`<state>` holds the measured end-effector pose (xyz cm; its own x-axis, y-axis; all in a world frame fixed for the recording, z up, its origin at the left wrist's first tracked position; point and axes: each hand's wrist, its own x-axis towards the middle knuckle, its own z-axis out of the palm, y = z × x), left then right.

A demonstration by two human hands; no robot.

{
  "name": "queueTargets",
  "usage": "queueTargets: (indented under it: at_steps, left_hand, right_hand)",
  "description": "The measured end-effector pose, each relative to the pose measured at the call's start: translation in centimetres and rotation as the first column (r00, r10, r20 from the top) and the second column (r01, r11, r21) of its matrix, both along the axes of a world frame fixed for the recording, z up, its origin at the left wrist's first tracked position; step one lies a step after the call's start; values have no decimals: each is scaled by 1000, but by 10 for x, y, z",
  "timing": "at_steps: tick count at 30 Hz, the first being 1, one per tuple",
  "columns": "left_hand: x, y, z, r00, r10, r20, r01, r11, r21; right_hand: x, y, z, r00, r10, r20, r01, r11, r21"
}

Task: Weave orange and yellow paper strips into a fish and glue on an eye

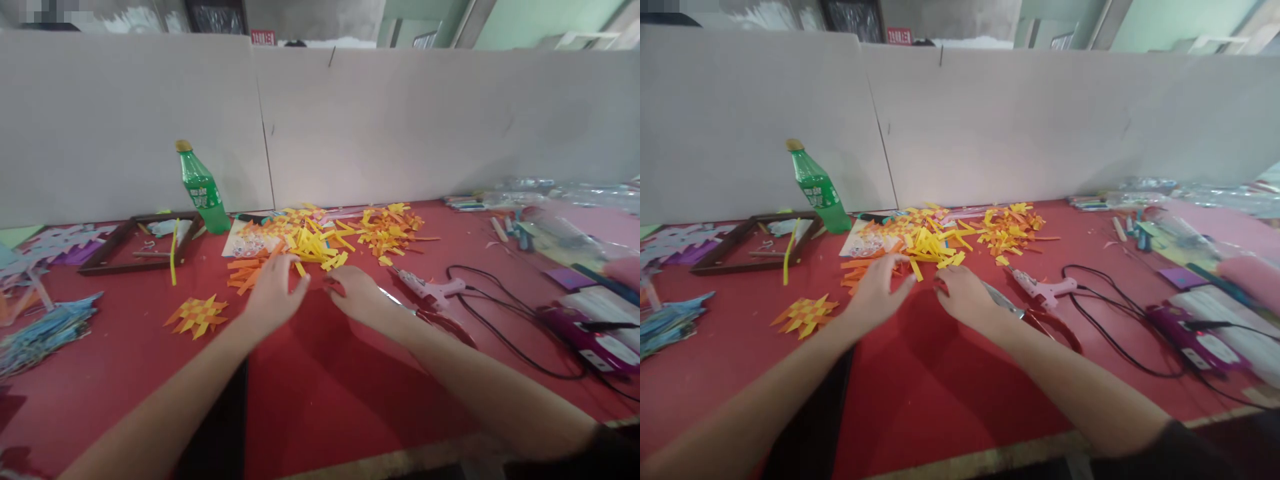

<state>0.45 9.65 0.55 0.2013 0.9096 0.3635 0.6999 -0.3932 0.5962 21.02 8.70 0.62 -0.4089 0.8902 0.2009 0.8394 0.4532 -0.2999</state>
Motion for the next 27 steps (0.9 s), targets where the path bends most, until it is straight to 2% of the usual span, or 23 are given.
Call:
queueTargets:
  at_steps: [2,5,10,13,17,21,23,25,27]
  left_hand:
    - [14,-27,-3,997,-59,50,63,996,-62]
    - [16,-48,-8,988,-90,127,111,979,-171]
    - [-1,-51,-17,958,-23,285,102,959,-263]
    - [-6,-48,-26,918,62,392,50,962,-268]
    - [-8,-43,-37,849,165,502,-19,959,-283]
    - [-7,-45,-38,824,195,531,-14,945,-326]
    - [-7,-49,-34,829,180,530,8,943,-332]
    - [-7,-53,-29,847,142,513,42,943,-331]
    - [-7,-56,-25,894,34,446,138,928,-348]
  right_hand:
    - [-22,20,-8,999,-10,34,10,1000,-3]
    - [-45,37,-23,994,-89,55,88,996,22]
    - [-60,42,-39,995,-96,29,95,995,26]
    - [-56,35,-38,997,-76,-26,77,997,4]
    - [-40,10,-30,989,-54,-135,49,998,-45]
    - [-22,-20,-25,969,26,-246,-50,995,-91]
    - [-15,-30,-26,945,108,-310,-144,985,-97]
    - [-10,-36,-28,898,219,-381,-261,963,-64]
    - [-7,-38,-32,844,318,-432,-360,933,-17]
